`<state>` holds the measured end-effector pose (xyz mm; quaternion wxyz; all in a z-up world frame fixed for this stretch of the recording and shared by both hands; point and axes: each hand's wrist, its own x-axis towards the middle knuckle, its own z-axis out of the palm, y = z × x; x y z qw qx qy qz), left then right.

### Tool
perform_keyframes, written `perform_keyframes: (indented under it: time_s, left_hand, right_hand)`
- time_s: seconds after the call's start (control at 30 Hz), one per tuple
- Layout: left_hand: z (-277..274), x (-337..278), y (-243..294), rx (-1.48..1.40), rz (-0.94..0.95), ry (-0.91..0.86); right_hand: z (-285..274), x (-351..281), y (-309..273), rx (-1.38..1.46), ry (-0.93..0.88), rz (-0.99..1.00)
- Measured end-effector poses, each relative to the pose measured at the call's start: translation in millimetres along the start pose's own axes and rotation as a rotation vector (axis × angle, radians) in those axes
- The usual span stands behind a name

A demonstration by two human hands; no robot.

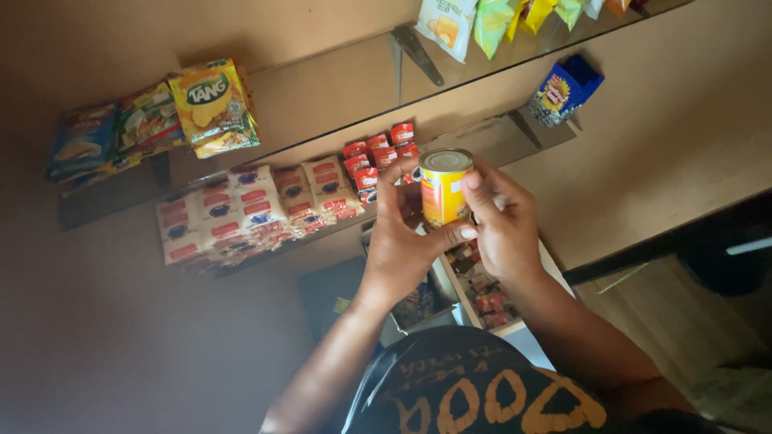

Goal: Take canned goods from a container and place them onto the designated shelves in a grocery store.

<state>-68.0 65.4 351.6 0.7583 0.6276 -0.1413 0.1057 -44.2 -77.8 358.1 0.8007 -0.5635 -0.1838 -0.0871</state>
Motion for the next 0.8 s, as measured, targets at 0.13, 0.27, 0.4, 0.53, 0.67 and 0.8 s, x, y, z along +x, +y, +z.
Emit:
perform_keyframes:
  time_s: [0.13,0.27,0.4,0.53,0.67,0.8]
  left_hand:
    - [0,1,6,-0.020,-0.037,-0.023]
    - [1,4,10,-0.131,-0.074,-0.072]
    - [-1,6,8,-0.240,-0.116,-0.119]
    - [-4,10,15,-0.321,-0.158,-0.169]
    - [-9,12,7,-0.452,-0.189,-0.214]
    - [-13,15,-3,-0.478,-0.217,-0.274]
  right_hand:
    - [-21,-4,25,0.007,0.045,0.043]
    - [-20,-3,20,0.035,0.078,0.015]
    - [-17,-5,12,0.044,0.048,-0.029]
    - [-24,-10,13,-0.027,0.010,-0.083]
    - [-23,-13,-2,-0.051,-0.064,-0.065]
    - [-23,-13,-8,-0.072,-0.121,-0.166]
